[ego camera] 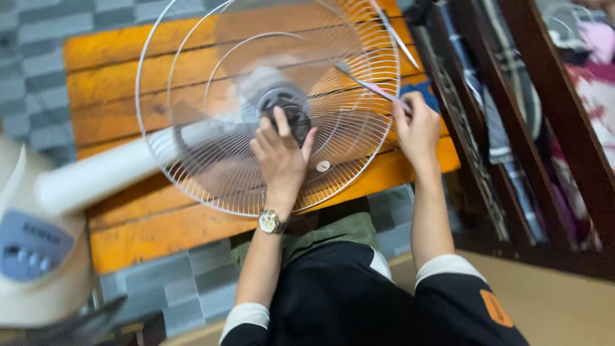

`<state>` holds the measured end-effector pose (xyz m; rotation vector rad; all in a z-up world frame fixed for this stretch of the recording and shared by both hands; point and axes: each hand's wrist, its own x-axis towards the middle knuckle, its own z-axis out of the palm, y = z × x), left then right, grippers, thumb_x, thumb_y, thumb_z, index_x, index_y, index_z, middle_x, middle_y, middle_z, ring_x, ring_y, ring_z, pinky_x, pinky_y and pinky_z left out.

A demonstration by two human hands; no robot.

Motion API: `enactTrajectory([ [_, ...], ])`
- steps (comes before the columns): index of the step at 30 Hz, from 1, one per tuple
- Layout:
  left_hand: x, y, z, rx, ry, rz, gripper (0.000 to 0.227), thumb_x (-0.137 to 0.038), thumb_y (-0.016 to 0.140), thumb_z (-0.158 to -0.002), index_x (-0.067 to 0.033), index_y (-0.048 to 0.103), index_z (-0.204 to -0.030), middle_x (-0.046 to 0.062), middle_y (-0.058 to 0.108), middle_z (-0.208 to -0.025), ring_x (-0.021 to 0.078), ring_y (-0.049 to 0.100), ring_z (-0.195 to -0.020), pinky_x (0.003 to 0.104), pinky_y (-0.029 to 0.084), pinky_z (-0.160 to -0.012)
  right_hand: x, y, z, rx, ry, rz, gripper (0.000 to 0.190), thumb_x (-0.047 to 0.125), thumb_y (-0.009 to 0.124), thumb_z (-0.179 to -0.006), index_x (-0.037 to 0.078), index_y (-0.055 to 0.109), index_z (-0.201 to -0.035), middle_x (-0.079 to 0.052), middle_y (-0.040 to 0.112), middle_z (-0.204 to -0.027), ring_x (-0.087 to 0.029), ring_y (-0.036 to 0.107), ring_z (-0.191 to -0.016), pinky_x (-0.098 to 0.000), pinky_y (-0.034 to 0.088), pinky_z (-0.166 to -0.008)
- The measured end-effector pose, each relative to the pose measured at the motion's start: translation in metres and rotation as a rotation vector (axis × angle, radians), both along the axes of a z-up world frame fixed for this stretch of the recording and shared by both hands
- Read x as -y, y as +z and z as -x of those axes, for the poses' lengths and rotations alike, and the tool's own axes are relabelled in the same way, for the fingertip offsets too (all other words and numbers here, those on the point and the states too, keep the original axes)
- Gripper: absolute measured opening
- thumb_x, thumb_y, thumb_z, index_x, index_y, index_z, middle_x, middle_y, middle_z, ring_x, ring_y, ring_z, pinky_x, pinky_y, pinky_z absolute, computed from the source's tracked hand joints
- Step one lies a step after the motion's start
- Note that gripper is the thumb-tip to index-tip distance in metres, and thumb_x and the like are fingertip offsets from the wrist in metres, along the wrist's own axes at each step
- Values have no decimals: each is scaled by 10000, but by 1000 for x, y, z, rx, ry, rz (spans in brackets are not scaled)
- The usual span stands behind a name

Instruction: Cleaning the motor housing and guard of an electric fan using a cloth and a toothbrush

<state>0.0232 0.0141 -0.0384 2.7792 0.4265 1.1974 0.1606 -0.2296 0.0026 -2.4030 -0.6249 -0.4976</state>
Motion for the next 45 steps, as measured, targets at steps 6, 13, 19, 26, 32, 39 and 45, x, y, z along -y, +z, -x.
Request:
enactTrajectory([
  [6,-1,6,5,-48,10,25,897,-698,542,-1024,-64,188,-1551,209,474,-1187,312,558,-892,422,439,-722,-5,-3,4,-9,-54,97,132,248,635,-1087,140,640,-1011,-149,689,-798,-419,710,-803,-499,544,-692],
  [13,-3,1,6,-25,27,32,928,-717,590,-993,-70,221,-1548,202,484,-1195,292,546,-888,415,437,-738,-2,-9,-1,-9,-25,160,189,287,586,-1124,146,610,-1000,-158,643,-749,-430,687,-752,-503,520,-646],
  [19,4,0,3,3,54,57,939,-675,632,-966,-50,240,-1547,245,503,-1232,361,601,-933,480,480,-739,4,-5,-7,-22,5,224,231,290,537,-1153,118,608,-1015,-213,663,-768,-492,679,-772,-562,508,-636],
  [26,5,1,-2,93,49,53,924,-662,629,-923,-32,299,-1513,252,524,-1192,353,596,-865,463,464,-693,18,-29,-22,-16,-50,306,247,326,547,-1200,134,624,-1067,-224,696,-842,-501,696,-836,-594,526,-685],
  [32,4,2,-5,130,54,20,925,-666,611,-934,-20,294,-1515,274,535,-1193,354,577,-854,456,441,-685,22,-37,-30,-12,-53,311,304,376,515,-1238,146,615,-1067,-216,712,-868,-502,701,-868,-613,533,-740],
  [39,4,-3,-4,111,41,6,924,-672,613,-938,-29,279,-1512,250,533,-1172,327,567,-849,425,436,-681,16,-28,-18,-15,-36,260,322,366,519,-1229,133,612,-1027,-215,695,-825,-511,692,-839,-619,527,-722],
  [45,-2,2,-5,119,41,-45,913,-650,617,-945,-1,307,-1507,271,531,-1171,349,555,-837,451,429,-684,10,-22,-20,-4,-24,231,338,356,518,-1229,128,610,-997,-207,691,-795,-493,696,-820,-604,529,-710],
])
